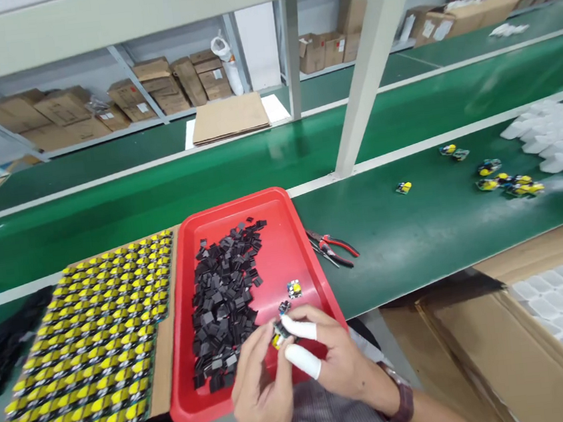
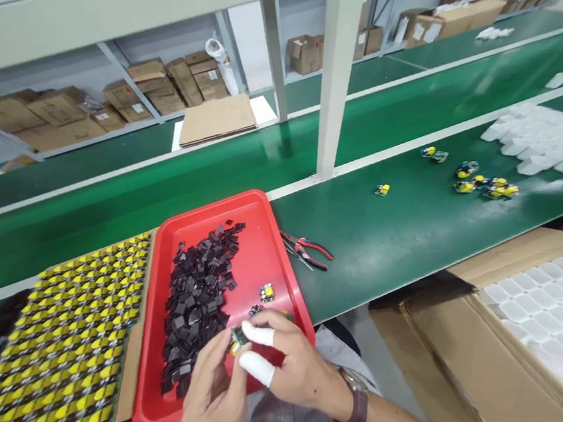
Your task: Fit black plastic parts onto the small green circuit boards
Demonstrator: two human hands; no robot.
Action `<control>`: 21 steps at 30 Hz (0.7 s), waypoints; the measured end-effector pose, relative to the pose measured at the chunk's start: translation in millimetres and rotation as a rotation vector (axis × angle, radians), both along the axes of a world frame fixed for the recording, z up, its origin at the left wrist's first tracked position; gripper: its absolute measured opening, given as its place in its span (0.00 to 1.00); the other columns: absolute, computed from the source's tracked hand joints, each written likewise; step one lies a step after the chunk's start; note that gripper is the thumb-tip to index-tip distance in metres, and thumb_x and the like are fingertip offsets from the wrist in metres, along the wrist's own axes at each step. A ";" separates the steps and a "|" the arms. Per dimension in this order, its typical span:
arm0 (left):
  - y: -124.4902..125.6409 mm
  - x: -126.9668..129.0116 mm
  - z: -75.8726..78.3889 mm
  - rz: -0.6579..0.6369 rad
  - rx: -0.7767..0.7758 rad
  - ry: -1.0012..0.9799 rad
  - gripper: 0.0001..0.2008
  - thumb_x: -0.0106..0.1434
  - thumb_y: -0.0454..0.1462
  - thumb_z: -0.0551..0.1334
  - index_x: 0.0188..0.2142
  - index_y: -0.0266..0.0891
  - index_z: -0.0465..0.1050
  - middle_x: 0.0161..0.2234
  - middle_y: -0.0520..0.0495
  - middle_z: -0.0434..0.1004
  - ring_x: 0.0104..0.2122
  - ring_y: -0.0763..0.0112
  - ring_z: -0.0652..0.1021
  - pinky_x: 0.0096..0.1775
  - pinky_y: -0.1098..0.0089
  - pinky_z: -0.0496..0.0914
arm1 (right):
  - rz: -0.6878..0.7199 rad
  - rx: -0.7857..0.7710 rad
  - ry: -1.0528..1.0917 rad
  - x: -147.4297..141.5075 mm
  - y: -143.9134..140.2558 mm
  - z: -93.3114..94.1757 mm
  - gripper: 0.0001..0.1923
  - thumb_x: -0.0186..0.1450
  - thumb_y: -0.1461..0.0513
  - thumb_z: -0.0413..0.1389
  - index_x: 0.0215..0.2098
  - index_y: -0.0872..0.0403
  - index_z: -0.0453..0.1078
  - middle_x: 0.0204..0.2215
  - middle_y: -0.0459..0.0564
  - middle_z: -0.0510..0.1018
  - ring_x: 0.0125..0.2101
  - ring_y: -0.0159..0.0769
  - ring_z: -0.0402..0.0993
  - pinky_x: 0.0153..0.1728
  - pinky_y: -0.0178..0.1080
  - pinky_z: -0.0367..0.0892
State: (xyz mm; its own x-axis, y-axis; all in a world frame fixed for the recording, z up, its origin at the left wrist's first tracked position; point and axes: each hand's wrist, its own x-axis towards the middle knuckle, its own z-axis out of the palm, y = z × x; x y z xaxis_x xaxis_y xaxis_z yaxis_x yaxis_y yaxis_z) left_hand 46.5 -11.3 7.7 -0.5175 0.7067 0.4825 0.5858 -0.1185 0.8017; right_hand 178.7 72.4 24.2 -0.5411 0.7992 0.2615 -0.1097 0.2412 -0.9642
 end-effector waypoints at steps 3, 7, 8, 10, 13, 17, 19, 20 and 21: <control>5.0 -6.9 1.5 -0.041 0.018 0.043 0.20 0.63 0.29 0.69 0.54 0.43 0.80 0.50 0.45 0.82 0.46 0.63 0.83 0.51 0.65 0.79 | -0.095 -0.097 0.099 -12.0 -2.7 -8.9 0.19 0.65 0.64 0.65 0.54 0.48 0.77 0.49 0.52 0.80 0.46 0.41 0.80 0.50 0.44 0.77; 11.5 -13.4 6.3 -0.073 0.049 0.164 0.25 0.62 0.26 0.67 0.58 0.44 0.77 0.51 0.46 0.81 0.46 0.66 0.83 0.53 0.69 0.77 | -0.135 -0.161 0.165 -19.4 -2.1 -15.0 0.19 0.62 0.63 0.69 0.52 0.46 0.78 0.49 0.50 0.81 0.43 0.40 0.82 0.45 0.41 0.80; 11.3 -13.4 8.4 -0.089 0.050 0.197 0.26 0.63 0.25 0.66 0.59 0.44 0.76 0.52 0.46 0.81 0.47 0.66 0.83 0.54 0.68 0.77 | -0.138 -0.135 0.125 -18.2 -2.8 -13.5 0.19 0.63 0.64 0.69 0.51 0.45 0.78 0.49 0.50 0.82 0.45 0.41 0.82 0.48 0.43 0.78; 8.9 -11.6 11.7 -0.123 0.032 0.245 0.28 0.64 0.23 0.65 0.61 0.43 0.74 0.53 0.44 0.80 0.49 0.65 0.82 0.56 0.67 0.76 | -0.158 -0.055 0.048 -13.6 -5.8 -8.8 0.19 0.64 0.65 0.67 0.52 0.44 0.78 0.48 0.49 0.82 0.48 0.41 0.80 0.53 0.44 0.76; 4.0 -7.1 11.2 -0.142 0.007 0.265 0.31 0.64 0.22 0.63 0.64 0.42 0.70 0.55 0.42 0.78 0.53 0.63 0.80 0.57 0.64 0.75 | -0.174 0.044 0.015 -6.7 -11.1 -3.3 0.20 0.68 0.67 0.63 0.56 0.45 0.76 0.48 0.50 0.81 0.47 0.39 0.79 0.51 0.42 0.76; 0.6 -2.6 6.0 -0.157 -0.017 0.265 0.32 0.65 0.21 0.61 0.66 0.40 0.68 0.56 0.41 0.77 0.55 0.61 0.79 0.59 0.62 0.75 | -0.124 0.086 -0.002 -2.6 -13.5 -1.6 0.19 0.69 0.69 0.60 0.55 0.47 0.77 0.49 0.52 0.79 0.48 0.40 0.78 0.51 0.42 0.76; 0.5 -2.4 5.5 -0.150 -0.016 0.283 0.32 0.65 0.21 0.60 0.66 0.40 0.67 0.57 0.40 0.77 0.56 0.61 0.79 0.59 0.62 0.75 | -0.090 0.101 -0.014 -1.5 -11.3 -0.8 0.18 0.70 0.69 0.59 0.55 0.48 0.76 0.51 0.54 0.78 0.51 0.41 0.77 0.53 0.43 0.75; 0.8 -2.9 5.8 -0.143 -0.009 0.288 0.32 0.65 0.21 0.60 0.66 0.40 0.67 0.57 0.40 0.77 0.56 0.60 0.79 0.59 0.62 0.75 | -0.075 0.109 -0.021 -1.1 -9.8 0.1 0.18 0.70 0.69 0.58 0.56 0.49 0.76 0.52 0.55 0.77 0.52 0.41 0.76 0.54 0.44 0.74; 1.1 -3.7 6.4 -0.140 -0.003 0.288 0.32 0.65 0.22 0.61 0.66 0.40 0.67 0.57 0.40 0.77 0.56 0.60 0.79 0.59 0.62 0.75 | -0.064 0.116 -0.027 -0.9 -8.6 1.3 0.18 0.70 0.68 0.58 0.56 0.49 0.76 0.53 0.55 0.77 0.52 0.42 0.76 0.55 0.44 0.74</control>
State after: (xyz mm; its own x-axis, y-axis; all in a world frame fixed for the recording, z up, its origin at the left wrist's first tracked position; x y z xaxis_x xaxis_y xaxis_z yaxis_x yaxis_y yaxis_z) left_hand 42.7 -10.2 14.1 -0.2580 0.7631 0.5926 0.7668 -0.2115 0.6061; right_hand 177.8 63.8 25.5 -0.4983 0.7975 0.3401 -0.0653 0.3566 -0.9320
